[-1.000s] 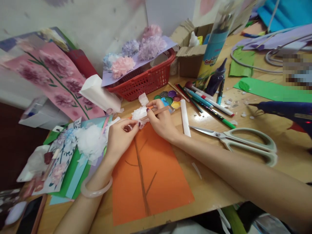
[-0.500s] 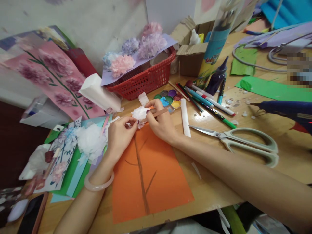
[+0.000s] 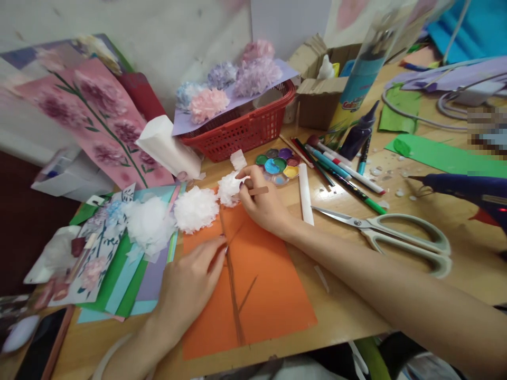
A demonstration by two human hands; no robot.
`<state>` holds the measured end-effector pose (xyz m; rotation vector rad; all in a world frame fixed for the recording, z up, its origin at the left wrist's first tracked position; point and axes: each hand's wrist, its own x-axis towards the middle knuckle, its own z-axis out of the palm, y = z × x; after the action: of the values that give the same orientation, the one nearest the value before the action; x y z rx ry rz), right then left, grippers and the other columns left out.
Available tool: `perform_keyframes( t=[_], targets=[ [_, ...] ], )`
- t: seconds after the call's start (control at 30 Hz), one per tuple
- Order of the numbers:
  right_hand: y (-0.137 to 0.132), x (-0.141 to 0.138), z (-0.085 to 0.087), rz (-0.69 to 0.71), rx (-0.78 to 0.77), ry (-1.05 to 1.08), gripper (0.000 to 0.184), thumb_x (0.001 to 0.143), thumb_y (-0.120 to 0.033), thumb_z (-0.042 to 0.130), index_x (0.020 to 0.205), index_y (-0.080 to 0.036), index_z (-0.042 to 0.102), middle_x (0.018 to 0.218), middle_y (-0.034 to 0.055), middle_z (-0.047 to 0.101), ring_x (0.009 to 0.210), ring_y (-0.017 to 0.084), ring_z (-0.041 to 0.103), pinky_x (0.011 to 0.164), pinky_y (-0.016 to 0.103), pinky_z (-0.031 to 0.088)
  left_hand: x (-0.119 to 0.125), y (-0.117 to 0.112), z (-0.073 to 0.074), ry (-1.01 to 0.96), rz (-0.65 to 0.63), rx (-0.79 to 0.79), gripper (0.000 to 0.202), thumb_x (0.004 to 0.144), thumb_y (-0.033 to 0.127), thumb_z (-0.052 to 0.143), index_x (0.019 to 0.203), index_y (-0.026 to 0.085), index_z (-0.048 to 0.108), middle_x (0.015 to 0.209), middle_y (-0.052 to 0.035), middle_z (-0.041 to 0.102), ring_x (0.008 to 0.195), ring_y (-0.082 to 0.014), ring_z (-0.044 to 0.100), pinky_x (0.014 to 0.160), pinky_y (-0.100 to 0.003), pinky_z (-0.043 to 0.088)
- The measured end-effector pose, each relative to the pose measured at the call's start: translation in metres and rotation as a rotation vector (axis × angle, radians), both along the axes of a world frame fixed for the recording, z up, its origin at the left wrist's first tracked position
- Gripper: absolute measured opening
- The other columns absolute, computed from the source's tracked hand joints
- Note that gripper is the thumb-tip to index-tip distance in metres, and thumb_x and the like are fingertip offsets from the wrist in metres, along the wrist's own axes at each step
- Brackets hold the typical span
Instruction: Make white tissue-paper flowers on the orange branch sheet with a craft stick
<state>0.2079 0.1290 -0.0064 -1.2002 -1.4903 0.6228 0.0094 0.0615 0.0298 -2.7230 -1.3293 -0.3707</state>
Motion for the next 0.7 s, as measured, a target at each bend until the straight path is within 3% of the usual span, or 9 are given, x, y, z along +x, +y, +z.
perform_keyframes(
  t=[0.17, 0.37, 0.7],
  targets=[
    [-0.003, 0.002, -0.002, 0.012, 0.041, 0.065, 0.019, 0.087, -0.017, 0.042, 0.105, -0.022, 0.043, 0.059, -0.0082, 0.042, 0.052, 0.014, 0.045, 0.054, 0.027, 0.03, -0.001, -0.006, -0.005, 0.01, -0.049, 0.031, 0.026, 0.097, 0.021, 0.044, 0.108, 0.017, 0.068, 0.102, -0.0051, 0.079, 0.077, -0.0225, 0.076, 0.06, -0.03, 0.056],
    [-0.006, 0.008, -0.003, -0.078, 0.07, 0.159, 0.015, 0.089, -0.017, 0.044, 0.102, -0.023, 0.047, 0.066, -0.0062, 0.047, 0.054, 0.013, 0.048, 0.054, 0.026, 0.033, 0.005, -0.007, -0.001, 0.103, 0.042, -0.094, 0.026, 0.094, 0.019, 0.049, 0.111, 0.019, 0.068, 0.104, -0.005, 0.078, 0.073, -0.0251, 0.076, 0.056, -0.032, 0.056],
    [-0.002, 0.007, -0.007, 0.008, 0.017, 0.076, 0.014, 0.09, -0.018, 0.044, 0.103, -0.023, 0.047, 0.062, -0.0074, 0.045, 0.054, 0.014, 0.047, 0.056, 0.027, 0.034, 0.007, -0.006, -0.007, 0.12, 0.103, -0.208, 0.03, 0.097, 0.022, 0.044, 0.116, 0.02, 0.067, 0.099, -0.0092, 0.078, 0.075, -0.0262, 0.076, 0.059, -0.031, 0.056]
  ],
)
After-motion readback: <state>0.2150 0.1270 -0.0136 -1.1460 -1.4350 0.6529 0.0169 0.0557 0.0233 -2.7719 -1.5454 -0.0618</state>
